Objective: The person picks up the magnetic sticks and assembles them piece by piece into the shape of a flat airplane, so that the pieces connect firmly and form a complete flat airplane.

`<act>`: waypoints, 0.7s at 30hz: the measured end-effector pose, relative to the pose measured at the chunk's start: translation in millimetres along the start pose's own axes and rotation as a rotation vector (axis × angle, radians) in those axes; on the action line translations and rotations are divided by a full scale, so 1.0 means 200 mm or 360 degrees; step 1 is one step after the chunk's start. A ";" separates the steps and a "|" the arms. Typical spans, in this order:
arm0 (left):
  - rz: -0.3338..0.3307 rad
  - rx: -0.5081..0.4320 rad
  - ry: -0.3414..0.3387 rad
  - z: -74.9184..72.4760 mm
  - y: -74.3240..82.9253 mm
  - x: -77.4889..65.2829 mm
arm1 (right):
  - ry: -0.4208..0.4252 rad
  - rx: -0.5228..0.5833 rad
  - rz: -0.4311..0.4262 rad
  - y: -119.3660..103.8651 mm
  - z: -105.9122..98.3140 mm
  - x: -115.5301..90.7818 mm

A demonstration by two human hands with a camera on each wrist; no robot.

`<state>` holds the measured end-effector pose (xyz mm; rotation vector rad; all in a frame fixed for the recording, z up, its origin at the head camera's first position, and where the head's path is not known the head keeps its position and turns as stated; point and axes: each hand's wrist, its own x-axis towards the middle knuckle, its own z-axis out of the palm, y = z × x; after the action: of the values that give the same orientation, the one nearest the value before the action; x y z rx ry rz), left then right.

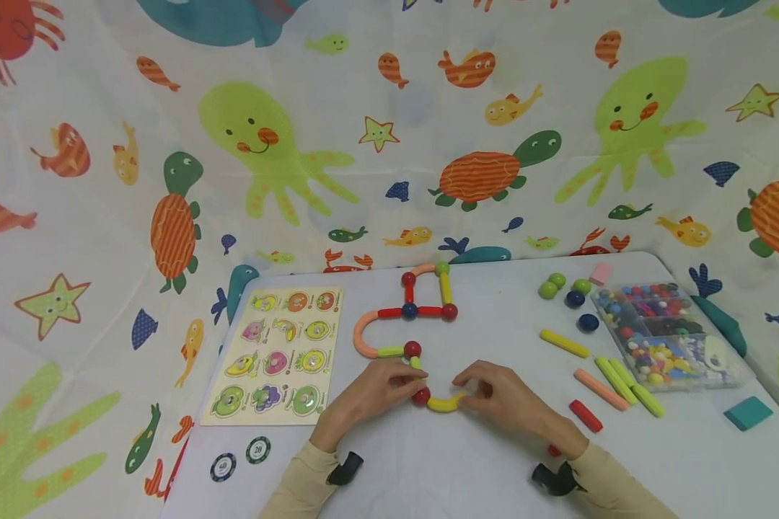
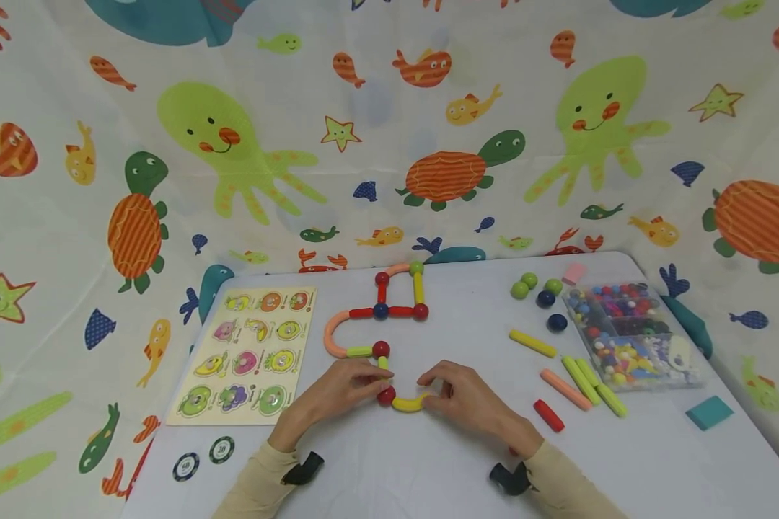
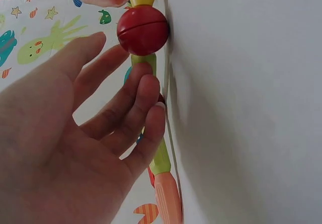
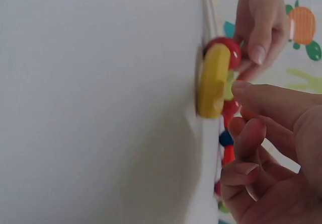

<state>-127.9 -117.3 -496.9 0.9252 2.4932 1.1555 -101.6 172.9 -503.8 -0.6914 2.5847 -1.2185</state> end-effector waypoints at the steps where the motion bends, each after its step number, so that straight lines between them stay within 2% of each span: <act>1: -0.0004 -0.0002 0.0001 0.00 0.00 0.00 | 0.0037 0.0004 0.0011 0.01 -0.02 0.00; 6: 0.0001 -0.0011 0.0018 0.00 0.01 0.00 | 0.0294 -0.0022 0.0085 0.07 -0.15 -0.01; 11: 0.0008 0.0004 0.0040 0.00 0.02 0.00 | 0.0598 -0.0126 0.0185 0.16 -0.28 -0.01; 15: 0.0018 0.0009 0.0056 0.00 0.01 0.00 | 0.0747 -0.0150 0.0279 0.26 -0.39 -0.03; 21: 0.0023 0.0005 0.0059 0.01 0.00 0.00 | 0.0907 -0.0050 0.0543 0.38 -0.51 -0.08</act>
<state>-128.0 -115.8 -497.5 0.9321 2.5219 1.1841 -151.5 292.0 -497.3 0.1298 2.9914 -1.4118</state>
